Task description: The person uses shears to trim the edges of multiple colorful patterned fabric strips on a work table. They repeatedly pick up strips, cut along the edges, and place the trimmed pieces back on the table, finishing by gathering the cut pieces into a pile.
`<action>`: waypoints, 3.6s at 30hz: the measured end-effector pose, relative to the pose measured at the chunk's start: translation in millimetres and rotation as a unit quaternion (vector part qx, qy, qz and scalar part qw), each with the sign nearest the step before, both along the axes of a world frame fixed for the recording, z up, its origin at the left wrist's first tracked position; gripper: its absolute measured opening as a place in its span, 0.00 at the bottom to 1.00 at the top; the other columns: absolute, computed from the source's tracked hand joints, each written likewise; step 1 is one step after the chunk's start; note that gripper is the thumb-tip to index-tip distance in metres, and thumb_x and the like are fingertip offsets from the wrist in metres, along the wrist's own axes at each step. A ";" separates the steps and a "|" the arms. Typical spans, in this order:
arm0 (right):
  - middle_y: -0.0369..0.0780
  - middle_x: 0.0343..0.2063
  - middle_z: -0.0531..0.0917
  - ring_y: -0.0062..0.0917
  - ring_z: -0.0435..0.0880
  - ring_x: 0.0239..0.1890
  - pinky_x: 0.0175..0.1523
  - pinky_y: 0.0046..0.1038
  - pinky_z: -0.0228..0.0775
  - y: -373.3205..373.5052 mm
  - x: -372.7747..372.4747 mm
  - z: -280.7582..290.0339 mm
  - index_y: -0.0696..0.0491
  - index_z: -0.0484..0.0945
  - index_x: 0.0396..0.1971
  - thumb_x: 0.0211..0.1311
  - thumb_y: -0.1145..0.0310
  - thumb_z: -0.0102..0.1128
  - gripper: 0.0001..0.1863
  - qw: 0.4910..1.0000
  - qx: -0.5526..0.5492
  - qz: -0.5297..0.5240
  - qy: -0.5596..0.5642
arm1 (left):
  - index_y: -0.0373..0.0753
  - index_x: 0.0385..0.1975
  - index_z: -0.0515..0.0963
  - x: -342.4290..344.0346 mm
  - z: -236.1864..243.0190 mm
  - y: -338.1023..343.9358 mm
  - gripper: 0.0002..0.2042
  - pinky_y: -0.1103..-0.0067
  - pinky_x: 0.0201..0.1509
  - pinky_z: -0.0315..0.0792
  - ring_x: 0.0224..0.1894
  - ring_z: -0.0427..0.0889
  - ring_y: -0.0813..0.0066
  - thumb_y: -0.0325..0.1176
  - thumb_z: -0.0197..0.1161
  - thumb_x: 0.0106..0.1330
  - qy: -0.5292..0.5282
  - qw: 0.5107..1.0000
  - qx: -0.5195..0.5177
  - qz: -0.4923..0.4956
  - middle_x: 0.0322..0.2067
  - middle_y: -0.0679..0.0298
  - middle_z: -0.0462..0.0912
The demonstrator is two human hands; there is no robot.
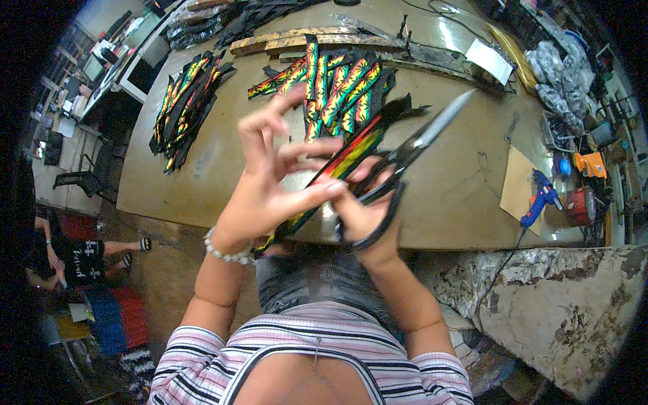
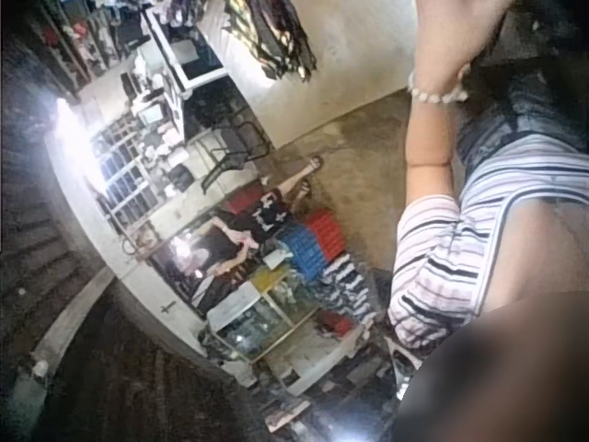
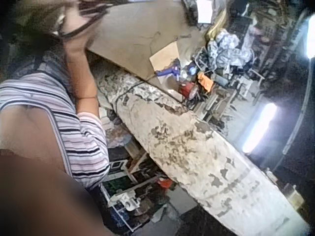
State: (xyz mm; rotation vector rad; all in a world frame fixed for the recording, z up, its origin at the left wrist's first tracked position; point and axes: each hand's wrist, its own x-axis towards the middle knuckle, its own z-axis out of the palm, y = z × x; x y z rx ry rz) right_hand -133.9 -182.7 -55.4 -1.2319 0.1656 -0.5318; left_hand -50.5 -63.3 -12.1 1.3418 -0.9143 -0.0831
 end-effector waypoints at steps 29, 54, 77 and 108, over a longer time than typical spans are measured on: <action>0.45 0.32 0.74 0.39 0.78 0.32 0.39 0.33 0.72 -13.3 -43.1 41.7 0.58 0.70 0.38 0.38 0.42 0.76 0.38 0.830 -0.467 0.215 0.217 | 0.30 0.63 0.65 30.9 29.0 66.7 0.33 0.90 0.33 0.76 0.33 0.85 0.81 0.18 0.68 0.54 0.198 0.951 0.189 -0.141 0.45 0.59 0.81; 0.44 0.34 0.74 0.38 0.77 0.38 0.43 0.34 0.71 -14.8 -34.2 2.7 0.58 0.74 0.37 0.26 0.45 0.83 0.41 0.851 -0.461 0.183 0.174 | 0.30 0.67 0.58 47.9 4.0 65.5 0.40 0.87 0.35 0.80 0.36 0.86 0.75 0.16 0.69 0.51 0.255 0.929 0.153 -0.220 0.68 0.52 0.58; 0.42 0.33 0.82 0.20 0.79 0.29 0.33 0.25 0.72 -27.4 -46.2 -23.6 0.57 0.75 0.33 0.52 0.67 0.74 0.16 0.958 -0.219 0.100 0.159 | 0.37 0.64 0.63 88.6 -7.7 -3.7 0.34 0.88 0.30 0.76 0.34 0.85 0.79 0.20 0.69 0.56 0.130 0.965 0.217 -0.074 0.64 0.58 0.64; 0.34 0.33 0.70 0.17 0.70 0.30 0.36 0.20 0.66 -7.7 -21.2 15.2 0.57 0.72 0.47 0.37 0.14 0.48 0.57 0.898 -0.272 0.299 0.172 | 0.36 0.57 0.74 35.4 34.0 69.7 0.28 0.93 0.23 0.64 0.23 0.75 0.94 0.25 0.72 0.54 0.156 0.967 0.185 -0.084 0.28 0.73 0.81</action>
